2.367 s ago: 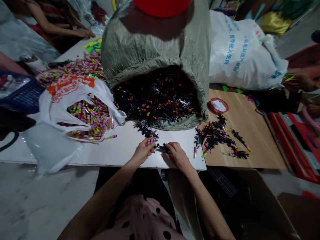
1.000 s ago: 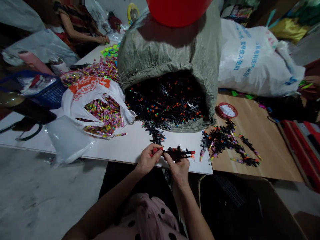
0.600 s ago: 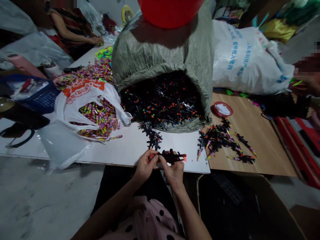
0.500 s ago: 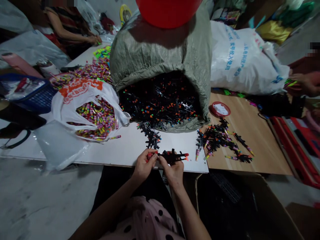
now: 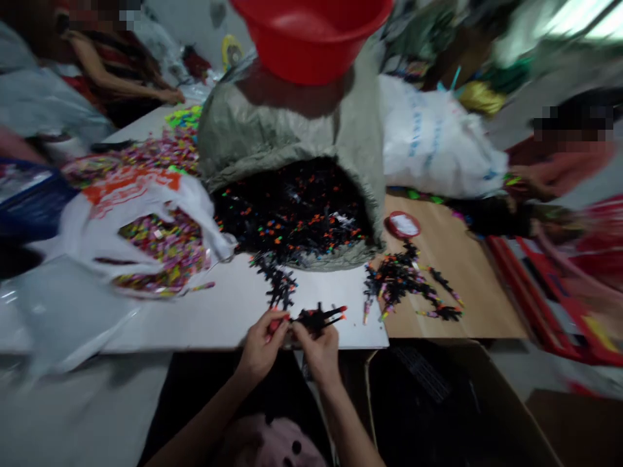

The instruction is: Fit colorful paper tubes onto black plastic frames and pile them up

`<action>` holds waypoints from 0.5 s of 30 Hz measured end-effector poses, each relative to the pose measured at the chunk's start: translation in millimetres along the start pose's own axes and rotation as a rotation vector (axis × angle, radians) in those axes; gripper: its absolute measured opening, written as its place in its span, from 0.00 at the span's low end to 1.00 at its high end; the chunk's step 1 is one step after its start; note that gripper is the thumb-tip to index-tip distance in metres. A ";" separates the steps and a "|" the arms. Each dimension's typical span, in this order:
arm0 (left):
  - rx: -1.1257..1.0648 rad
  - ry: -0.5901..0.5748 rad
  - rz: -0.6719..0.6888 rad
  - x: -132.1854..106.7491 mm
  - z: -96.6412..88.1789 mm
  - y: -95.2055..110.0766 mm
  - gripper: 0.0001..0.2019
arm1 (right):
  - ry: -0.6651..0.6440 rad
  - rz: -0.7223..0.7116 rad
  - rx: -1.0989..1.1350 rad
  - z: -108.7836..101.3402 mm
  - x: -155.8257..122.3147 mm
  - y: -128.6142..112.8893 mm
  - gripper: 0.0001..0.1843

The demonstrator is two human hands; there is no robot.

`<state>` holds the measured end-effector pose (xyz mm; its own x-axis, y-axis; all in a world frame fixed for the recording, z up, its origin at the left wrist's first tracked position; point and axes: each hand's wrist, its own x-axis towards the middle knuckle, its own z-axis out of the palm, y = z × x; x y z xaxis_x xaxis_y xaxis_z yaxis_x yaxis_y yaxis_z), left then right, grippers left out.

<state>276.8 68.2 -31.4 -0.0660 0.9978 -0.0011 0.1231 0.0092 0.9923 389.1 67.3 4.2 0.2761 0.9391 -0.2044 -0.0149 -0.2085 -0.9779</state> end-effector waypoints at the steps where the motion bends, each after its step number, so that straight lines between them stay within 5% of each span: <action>1: 0.077 0.022 0.073 -1.2 -1.5 0.7 0.13 | 0.000 -0.006 -0.009 0.8 -2.0 -1.6 0.11; 6: 0.292 -0.043 0.587 1.1 -9.8 -9.0 0.08 | 0.042 -0.080 -0.042 6.5 -1.9 5.3 0.08; 8: 0.326 -0.085 0.664 3.9 -9.3 -12.0 0.09 | 0.028 -0.059 0.023 4.7 1.9 9.0 0.09; 11: 0.360 -0.153 0.542 9.2 -2.0 -10.6 0.10 | -0.010 0.038 0.099 -5.0 11.7 8.0 0.14; 15: 0.227 -0.230 0.181 23.8 9.4 -3.4 0.11 | -0.133 0.078 0.049 -17.5 33.7 -1.5 0.16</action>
<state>284.1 92.6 -35.9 0.1985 0.9729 0.1188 0.3310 -0.1806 0.9262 415.3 94.4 -0.4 0.1422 0.9493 -0.2805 -0.0791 -0.2715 -0.9592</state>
